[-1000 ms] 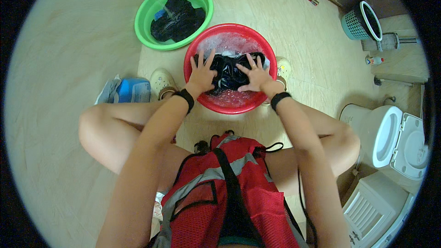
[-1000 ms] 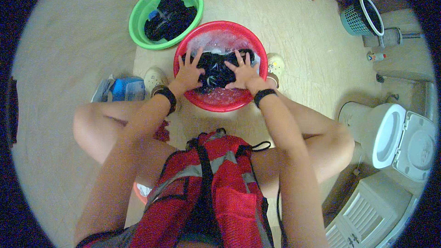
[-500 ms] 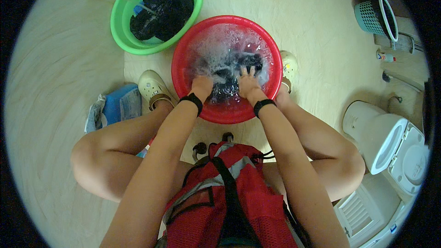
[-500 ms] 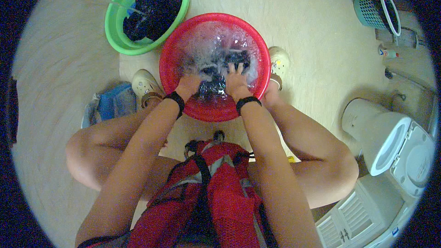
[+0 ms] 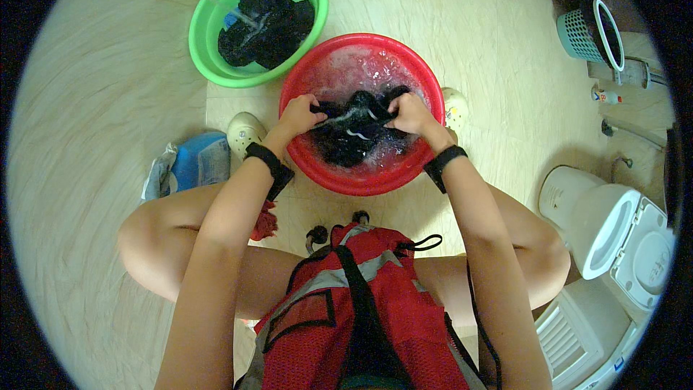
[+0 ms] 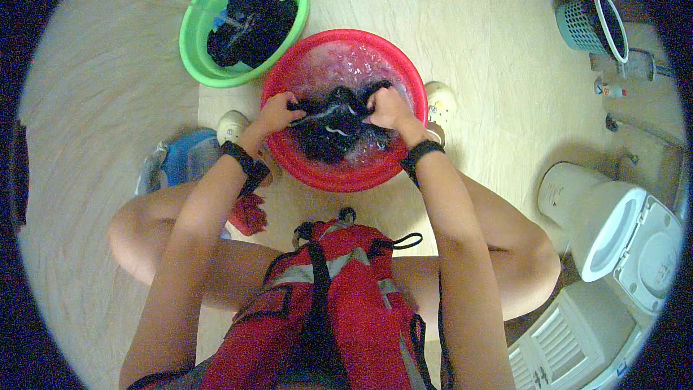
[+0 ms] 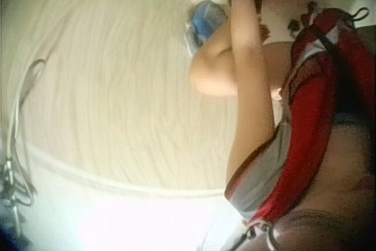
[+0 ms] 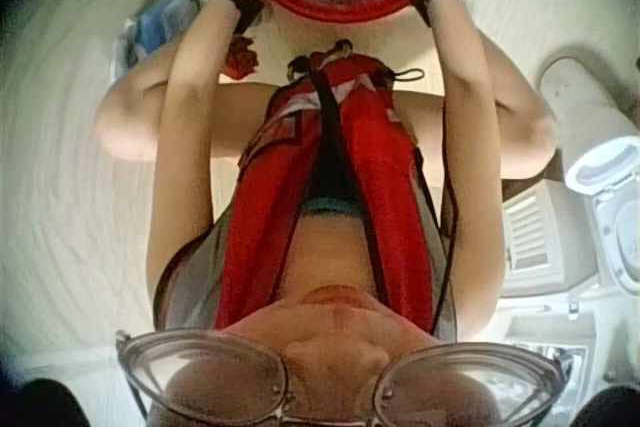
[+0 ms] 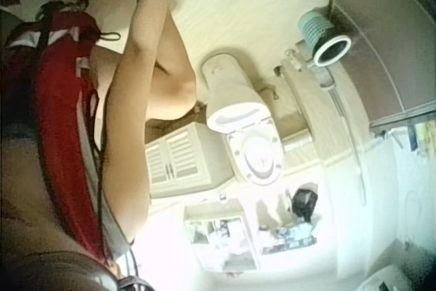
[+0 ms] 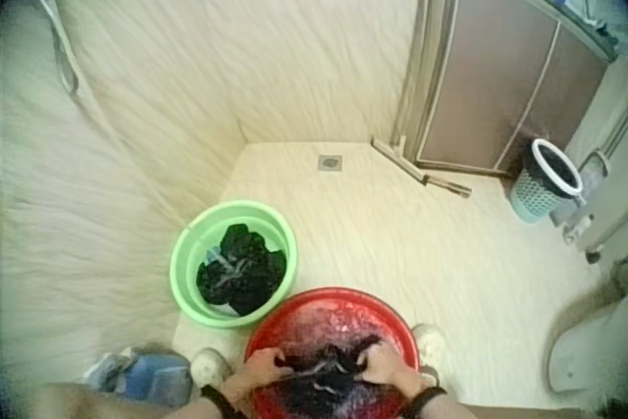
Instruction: The person washes clothes by hand in a red bucket, wringing them out and rinsing them in a green basin.
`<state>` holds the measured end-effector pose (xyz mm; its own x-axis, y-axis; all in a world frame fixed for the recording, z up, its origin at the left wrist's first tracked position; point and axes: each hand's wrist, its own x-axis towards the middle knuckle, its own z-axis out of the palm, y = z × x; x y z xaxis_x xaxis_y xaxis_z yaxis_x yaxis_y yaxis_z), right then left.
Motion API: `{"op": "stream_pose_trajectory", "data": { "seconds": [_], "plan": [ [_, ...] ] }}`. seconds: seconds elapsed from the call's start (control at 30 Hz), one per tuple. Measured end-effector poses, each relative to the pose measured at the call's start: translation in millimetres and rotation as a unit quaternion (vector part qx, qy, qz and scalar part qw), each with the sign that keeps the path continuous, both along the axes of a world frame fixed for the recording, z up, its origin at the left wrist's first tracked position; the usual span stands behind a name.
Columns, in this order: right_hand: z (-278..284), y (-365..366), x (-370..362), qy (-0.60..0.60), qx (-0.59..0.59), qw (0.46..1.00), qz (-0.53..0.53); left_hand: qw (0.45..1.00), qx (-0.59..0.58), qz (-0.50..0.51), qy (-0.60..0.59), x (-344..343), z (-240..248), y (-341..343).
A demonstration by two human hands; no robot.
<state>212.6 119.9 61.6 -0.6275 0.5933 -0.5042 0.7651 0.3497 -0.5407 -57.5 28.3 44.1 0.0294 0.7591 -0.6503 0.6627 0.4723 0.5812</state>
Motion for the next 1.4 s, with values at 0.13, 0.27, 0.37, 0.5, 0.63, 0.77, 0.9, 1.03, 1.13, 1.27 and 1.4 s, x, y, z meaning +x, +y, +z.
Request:
{"op": "stream_pose_trajectory", "data": {
  "seconds": [0.13,0.27,0.37,0.5,0.63,0.77,0.9,1.03,1.13,1.27,1.4],
  "plan": [
    [13.3,-8.7,12.0,0.068,-0.056,0.994,-0.057,0.981,0.153,0.106,0.05,16.3,15.3,-16.7],
    [9.8,-20.4,19.1,0.2,-0.114,0.954,-0.194,0.942,0.298,-0.146,0.042,62.4,38.5,-38.0],
    [32.3,-46.7,-7.6,-0.093,0.112,0.989,-0.037,0.935,0.178,-0.259,0.165,81.0,31.6,-51.3],
    [-12.1,-83.8,-11.1,-0.196,0.119,0.973,-0.005,0.895,0.196,-0.271,0.295,90.0,-24.0,-63.0],
    [-54.4,-92.3,-14.2,-0.258,0.061,0.964,0.005,0.915,0.075,-0.288,0.273,99.4,-41.5,-43.2],
    [-101.9,-77.3,-6.2,-0.225,0.178,0.958,0.009,0.97,0.084,-0.129,0.188,102.6,-76.0,-19.2],
    [-58.4,-26.2,-41.1,-0.271,-0.029,0.951,0.147,0.975,0.032,-0.104,0.192,77.8,-103.5,-19.2],
    [-24.9,-6.1,-21.4,-0.195,-0.037,0.979,0.039,0.993,0.075,-0.088,0.008,50.0,-24.7,2.4],
    [14.2,-16.4,-27.4,-0.219,-0.031,0.972,0.074,0.99,0.005,0.027,-0.139,16.5,27.0,11.3],
    [61.2,-33.0,-48.2,0.156,0.222,0.962,0.027,0.948,0.255,-0.155,-0.113,6.4,84.4,6.2],
    [88.6,-33.3,-55.7,0.259,0.037,0.965,-0.031,0.914,0.335,-0.141,-0.18,23.3,160.8,5.1]
  ]
}}
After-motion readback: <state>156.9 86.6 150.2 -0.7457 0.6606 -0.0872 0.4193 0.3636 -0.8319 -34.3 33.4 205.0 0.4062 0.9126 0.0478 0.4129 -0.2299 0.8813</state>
